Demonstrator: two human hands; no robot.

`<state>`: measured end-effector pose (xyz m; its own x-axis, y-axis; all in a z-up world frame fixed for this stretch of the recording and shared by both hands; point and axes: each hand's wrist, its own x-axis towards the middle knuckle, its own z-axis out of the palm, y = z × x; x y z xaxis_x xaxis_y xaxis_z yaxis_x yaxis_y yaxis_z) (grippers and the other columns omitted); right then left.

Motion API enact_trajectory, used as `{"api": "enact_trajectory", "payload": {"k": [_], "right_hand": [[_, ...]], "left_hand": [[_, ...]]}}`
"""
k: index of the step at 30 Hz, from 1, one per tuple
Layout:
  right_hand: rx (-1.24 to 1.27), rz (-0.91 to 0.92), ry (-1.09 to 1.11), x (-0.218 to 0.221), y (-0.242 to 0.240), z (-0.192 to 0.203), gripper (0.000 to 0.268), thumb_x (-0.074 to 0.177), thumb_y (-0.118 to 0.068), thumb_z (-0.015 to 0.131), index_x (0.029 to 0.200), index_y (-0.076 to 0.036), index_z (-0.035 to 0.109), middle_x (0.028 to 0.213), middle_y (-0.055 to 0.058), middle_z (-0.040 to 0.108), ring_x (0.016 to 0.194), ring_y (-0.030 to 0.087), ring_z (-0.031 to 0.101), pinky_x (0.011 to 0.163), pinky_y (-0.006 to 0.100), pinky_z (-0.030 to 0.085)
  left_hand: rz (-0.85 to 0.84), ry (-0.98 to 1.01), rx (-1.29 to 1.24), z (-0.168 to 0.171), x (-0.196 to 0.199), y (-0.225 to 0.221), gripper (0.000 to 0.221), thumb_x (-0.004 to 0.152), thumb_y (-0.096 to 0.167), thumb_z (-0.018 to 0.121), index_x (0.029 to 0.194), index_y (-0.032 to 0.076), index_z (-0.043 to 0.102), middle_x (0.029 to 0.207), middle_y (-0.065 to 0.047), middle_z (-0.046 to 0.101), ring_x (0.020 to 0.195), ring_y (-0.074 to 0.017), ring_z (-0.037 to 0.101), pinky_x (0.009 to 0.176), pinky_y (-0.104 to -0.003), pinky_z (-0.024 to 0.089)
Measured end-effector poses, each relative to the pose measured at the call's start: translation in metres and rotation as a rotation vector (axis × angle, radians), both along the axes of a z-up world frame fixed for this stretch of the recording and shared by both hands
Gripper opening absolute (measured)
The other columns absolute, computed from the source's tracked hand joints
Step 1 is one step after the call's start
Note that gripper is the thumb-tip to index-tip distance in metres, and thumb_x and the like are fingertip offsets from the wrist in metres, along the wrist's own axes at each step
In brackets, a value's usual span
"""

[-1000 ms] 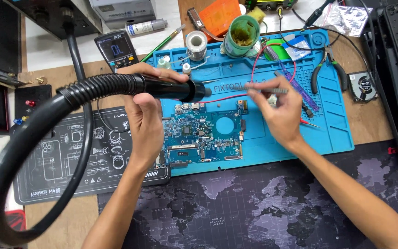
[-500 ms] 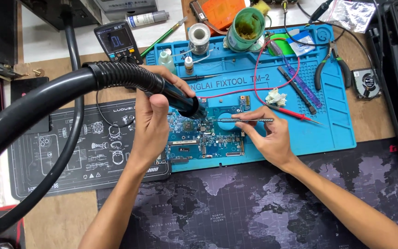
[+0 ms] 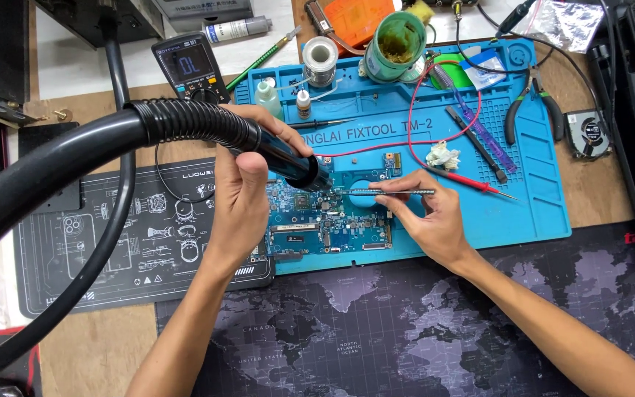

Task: Using a hot air rework station and tweezers to desolder or reposition small components on a motherboard.

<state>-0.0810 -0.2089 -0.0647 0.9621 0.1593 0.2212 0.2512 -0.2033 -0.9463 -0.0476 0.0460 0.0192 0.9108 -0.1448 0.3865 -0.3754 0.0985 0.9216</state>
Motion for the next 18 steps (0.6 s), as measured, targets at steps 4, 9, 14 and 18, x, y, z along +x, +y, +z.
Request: {"api": "enact_trajectory", "payload": {"k": [4,9,14,18], "right_hand": [[0.023,0.003,0.015,0.001,0.0,0.002,0.017,0.092,0.005,0.075,0.106,0.0,0.067,0.106,0.017,0.076,0.112,0.031,0.078,0.088,0.026,0.065],[0.023,-0.035,-0.106,0.007,-0.007,0.005,0.018,0.098,0.001,0.071,0.112,-0.003,0.062,0.111,0.014,0.073,0.109,0.026,0.075,0.101,0.034,0.061],[-0.061,-0.064,-0.044,0.04,-0.007,0.039,0.018,0.113,-0.014,0.043,0.117,-0.002,0.056,0.11,0.014,0.063,0.102,0.023,0.064,0.092,0.034,0.055],[-0.243,0.088,0.02,0.079,0.01,0.061,0.026,0.114,-0.013,0.036,0.118,-0.001,0.059,0.086,0.009,0.059,0.078,0.018,0.058,0.072,0.033,0.048]], "left_hand": [[0.002,-0.009,-0.008,0.003,-0.001,0.0,0.055,0.107,0.065,0.039,0.122,0.013,0.043,0.104,-0.011,0.063,0.098,-0.0211,0.068,0.095,-0.034,0.059],[0.027,-0.032,-0.016,0.004,-0.002,0.008,0.054,0.107,0.065,0.039,0.122,0.013,0.043,0.102,-0.011,0.063,0.098,-0.0212,0.068,0.095,-0.034,0.058],[0.115,-0.03,-0.055,0.011,-0.004,0.018,0.057,0.106,0.068,0.04,0.121,0.012,0.042,0.102,-0.011,0.065,0.097,-0.0193,0.066,0.1,-0.033,0.055],[0.18,-0.028,-0.176,0.006,-0.002,0.026,0.057,0.104,0.068,0.042,0.12,0.013,0.041,0.099,-0.012,0.064,0.093,-0.0251,0.071,0.097,-0.037,0.061]]}}
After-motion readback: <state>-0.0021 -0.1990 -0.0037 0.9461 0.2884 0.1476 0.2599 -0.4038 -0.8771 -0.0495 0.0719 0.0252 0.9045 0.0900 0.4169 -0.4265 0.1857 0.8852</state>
